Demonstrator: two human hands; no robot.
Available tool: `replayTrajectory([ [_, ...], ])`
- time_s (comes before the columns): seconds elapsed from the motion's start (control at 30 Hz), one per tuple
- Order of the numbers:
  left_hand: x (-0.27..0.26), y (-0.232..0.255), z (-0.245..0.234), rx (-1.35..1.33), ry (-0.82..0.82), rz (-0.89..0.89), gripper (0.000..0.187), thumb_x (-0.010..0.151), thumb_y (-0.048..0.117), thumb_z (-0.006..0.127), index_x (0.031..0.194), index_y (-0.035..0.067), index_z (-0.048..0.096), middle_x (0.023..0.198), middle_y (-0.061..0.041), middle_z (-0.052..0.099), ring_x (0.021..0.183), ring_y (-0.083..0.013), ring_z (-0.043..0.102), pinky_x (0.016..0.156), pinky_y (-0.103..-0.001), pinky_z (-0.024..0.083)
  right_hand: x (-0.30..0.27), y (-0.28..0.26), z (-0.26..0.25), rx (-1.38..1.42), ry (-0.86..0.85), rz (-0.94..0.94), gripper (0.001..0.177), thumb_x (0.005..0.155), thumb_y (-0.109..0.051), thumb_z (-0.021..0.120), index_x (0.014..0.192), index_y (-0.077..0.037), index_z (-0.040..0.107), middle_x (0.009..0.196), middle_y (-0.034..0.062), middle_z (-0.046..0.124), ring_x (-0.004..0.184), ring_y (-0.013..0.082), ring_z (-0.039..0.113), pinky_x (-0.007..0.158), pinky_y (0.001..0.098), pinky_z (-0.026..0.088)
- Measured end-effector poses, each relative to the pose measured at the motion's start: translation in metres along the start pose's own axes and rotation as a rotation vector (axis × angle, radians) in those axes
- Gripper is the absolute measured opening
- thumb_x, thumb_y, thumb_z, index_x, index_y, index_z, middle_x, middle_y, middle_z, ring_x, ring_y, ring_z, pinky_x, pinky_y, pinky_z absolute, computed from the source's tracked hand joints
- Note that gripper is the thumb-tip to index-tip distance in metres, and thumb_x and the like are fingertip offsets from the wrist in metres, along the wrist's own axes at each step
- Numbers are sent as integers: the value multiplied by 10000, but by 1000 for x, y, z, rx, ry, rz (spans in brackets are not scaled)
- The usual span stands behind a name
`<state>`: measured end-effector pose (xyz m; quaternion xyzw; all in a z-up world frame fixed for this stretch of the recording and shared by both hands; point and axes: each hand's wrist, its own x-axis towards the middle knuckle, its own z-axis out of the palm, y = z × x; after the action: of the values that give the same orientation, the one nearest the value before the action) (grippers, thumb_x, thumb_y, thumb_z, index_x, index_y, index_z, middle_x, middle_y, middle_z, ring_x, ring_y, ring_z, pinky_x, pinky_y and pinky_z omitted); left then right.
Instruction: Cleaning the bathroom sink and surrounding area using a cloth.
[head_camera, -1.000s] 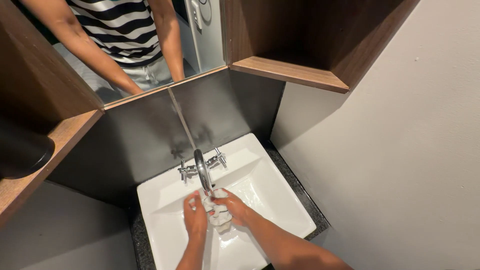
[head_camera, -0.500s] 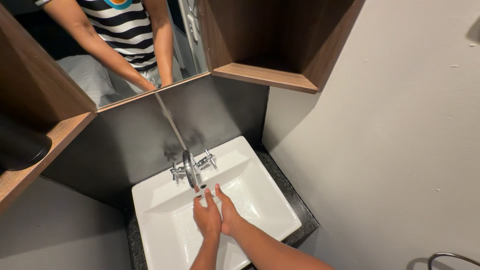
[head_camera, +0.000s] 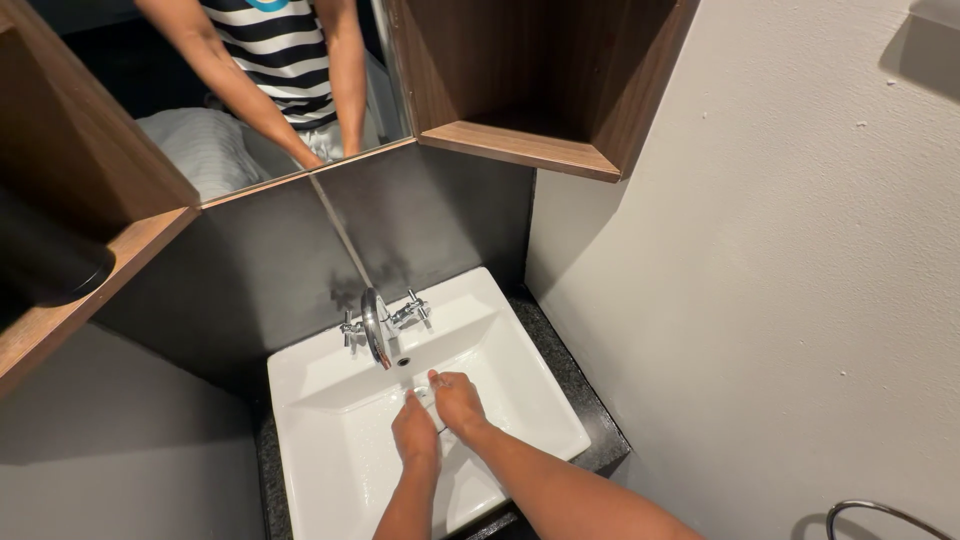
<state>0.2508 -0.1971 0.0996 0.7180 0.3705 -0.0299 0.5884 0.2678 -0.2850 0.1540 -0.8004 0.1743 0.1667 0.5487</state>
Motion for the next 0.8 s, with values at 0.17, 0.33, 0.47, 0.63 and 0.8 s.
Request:
replayTrajectory([
  [0.17,-33,30,-40,-584,-142,-250,596,1001,551,477,1333,79,626,1229,-110,705,1093,-277,680,946,-413,525,14,19,11,459,-365,-60,349,1030,-403,618,1040,-55,646,949,71,679,900,185,626,835,357,517],
  [0.33,-28,22,-80,-806,-343,-361,667,962,596,480,1397,101,578,1236,-72,695,1100,-258,676,929,-424,528,-13,-10,32,435,-549,-110,450,974,-440,632,1224,-83,519,1101,113,621,1026,217,616,894,389,515],
  [0.47,-9,7,-97,-651,-165,-263,584,987,525,552,1339,64,619,1228,-98,695,1112,-241,660,948,-397,511,-32,-31,57,-148,-301,-190,682,947,-592,607,1422,-129,447,1429,168,423,1315,334,393,1079,471,394],
  [0.63,-10,29,-146,-535,116,-26,549,990,500,538,1250,26,636,1188,-125,706,1081,-229,671,945,-365,510,-51,-45,104,53,-369,-206,829,928,-596,609,1525,-112,297,1523,215,356,1398,357,446,1120,446,415],
  [0.8,20,10,-195,-956,227,22,613,1045,589,386,1188,37,609,1170,-102,670,1054,-232,645,925,-375,514,-76,-71,156,-45,-388,-431,734,889,-442,650,1507,-133,402,1290,210,688,1200,325,671,1022,401,502],
])
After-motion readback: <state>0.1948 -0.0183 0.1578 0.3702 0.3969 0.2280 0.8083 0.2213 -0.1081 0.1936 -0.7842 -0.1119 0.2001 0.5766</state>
